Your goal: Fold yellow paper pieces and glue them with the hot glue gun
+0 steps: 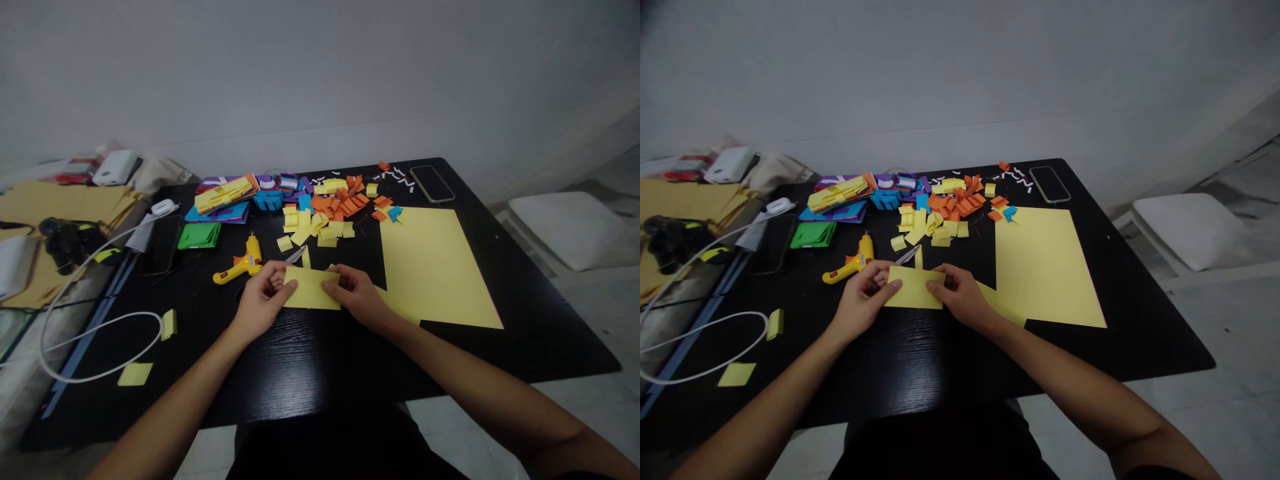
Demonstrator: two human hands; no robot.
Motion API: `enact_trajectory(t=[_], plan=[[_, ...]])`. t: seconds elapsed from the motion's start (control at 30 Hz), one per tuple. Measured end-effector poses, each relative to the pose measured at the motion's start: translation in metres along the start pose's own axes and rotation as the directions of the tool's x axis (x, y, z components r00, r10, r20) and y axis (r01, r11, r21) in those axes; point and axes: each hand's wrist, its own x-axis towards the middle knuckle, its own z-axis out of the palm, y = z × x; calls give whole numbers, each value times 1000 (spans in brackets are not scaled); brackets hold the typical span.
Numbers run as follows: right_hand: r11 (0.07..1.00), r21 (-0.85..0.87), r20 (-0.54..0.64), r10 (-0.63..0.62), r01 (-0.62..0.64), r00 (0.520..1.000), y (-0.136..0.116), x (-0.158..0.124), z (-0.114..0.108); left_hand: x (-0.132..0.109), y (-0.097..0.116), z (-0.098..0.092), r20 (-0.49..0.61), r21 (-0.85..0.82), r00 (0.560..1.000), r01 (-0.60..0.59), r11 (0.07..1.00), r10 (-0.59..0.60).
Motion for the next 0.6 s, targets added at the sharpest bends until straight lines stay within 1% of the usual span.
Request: enact_trajectory(t=[0.07,0.13,0.23,0.3,0.37,0.4,0.5,0.6], plan=[[1000,13,-6,1,-1,1000,1,0,0,0,-1,-1,-18,6,1000,-19,1000,19],[999,29,-16,-17,17,1000,1,0,0,1,0,-3,-41,56,997,-57,997,59],[995,-3,-22,-104,104,994,0,1,-2,2,3,-7,-19,184,982,-181,966,187],[986,-21,-27,-166,166,986,0,2,-3,4,5,-10,-4,257,954,-290,922,301],[979,-18,-57,-202,202,978,1,3,-5,4,5,-11,-34,320,914,-373,871,404],[977,-19,-82,-215,214,973,2,4,-5,5,5,-12,-61,350,895,-396,849,442],[972,-42,-140,-235,232,962,6,6,-6,5,5,-13,-132,390,850,-428,815,510],[972,-36,-136,-234,231,963,7,5,-6,4,5,-13,-158,394,838,-432,811,523]])
